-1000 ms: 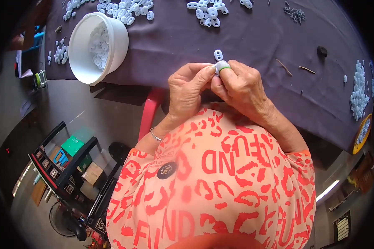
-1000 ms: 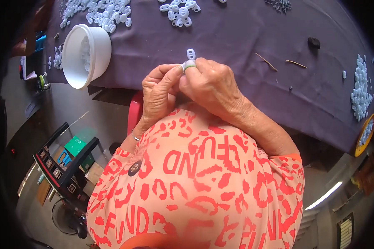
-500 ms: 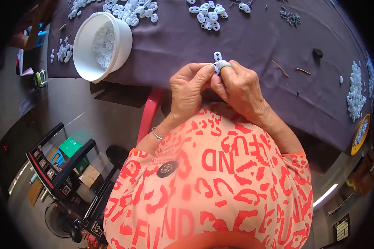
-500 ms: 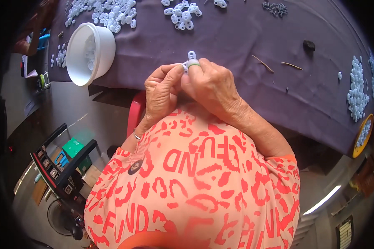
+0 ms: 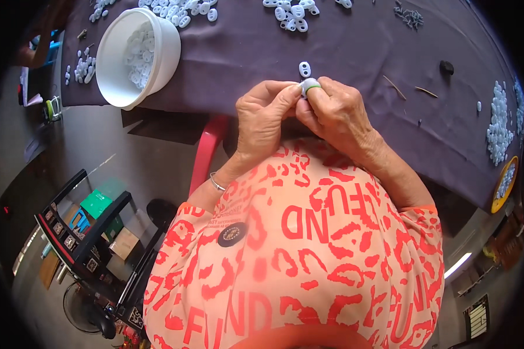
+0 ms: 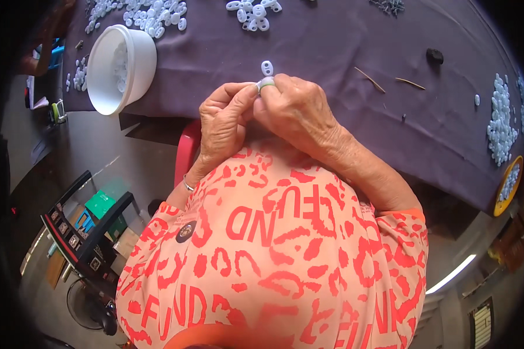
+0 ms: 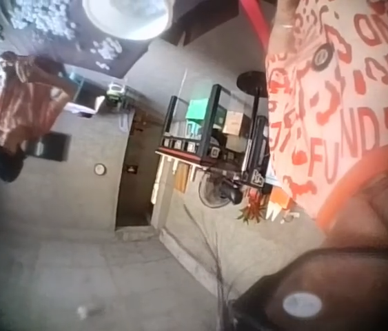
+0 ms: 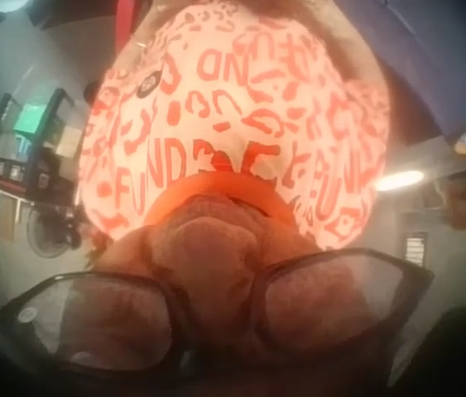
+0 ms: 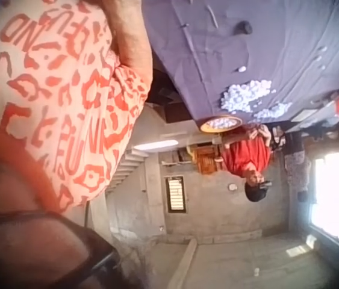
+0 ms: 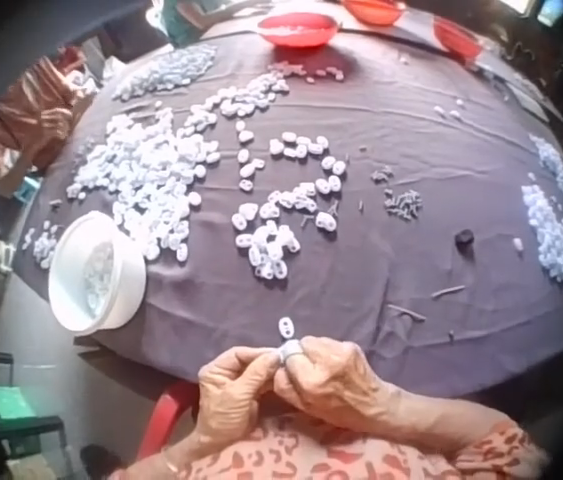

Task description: The person assembles plastic cord lock toggles by inserting springs and fitting the plastic components together by hand.

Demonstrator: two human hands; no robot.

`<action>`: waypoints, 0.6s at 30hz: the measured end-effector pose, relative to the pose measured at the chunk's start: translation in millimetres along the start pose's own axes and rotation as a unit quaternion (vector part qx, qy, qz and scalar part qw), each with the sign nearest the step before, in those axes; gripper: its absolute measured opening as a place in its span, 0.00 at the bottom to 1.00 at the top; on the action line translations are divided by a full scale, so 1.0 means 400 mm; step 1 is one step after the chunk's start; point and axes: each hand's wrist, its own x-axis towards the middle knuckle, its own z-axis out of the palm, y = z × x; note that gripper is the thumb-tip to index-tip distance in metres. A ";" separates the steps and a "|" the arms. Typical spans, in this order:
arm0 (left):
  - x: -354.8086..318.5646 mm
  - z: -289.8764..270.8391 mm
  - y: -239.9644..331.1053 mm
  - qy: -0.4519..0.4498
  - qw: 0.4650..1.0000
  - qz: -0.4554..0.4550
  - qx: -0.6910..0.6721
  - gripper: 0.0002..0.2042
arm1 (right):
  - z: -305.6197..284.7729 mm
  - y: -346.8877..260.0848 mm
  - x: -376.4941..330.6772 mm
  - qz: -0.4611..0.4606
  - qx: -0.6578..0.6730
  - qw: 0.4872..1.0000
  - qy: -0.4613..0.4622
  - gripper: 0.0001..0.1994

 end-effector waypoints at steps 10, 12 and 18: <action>0.006 -0.010 0.000 -0.025 0.999 -0.008 -0.047 0.07 | -0.028 0.020 0.011 0.090 0.183 0.978 -0.034 0.06; 0.010 0.000 0.005 0.009 1.000 -0.015 -0.022 0.07 | -0.041 0.026 0.008 0.181 0.313 0.932 -0.040 0.09; 0.004 0.005 0.022 -0.006 0.997 -0.020 0.075 0.07 | -0.048 0.033 0.016 0.298 0.443 0.845 -0.043 0.08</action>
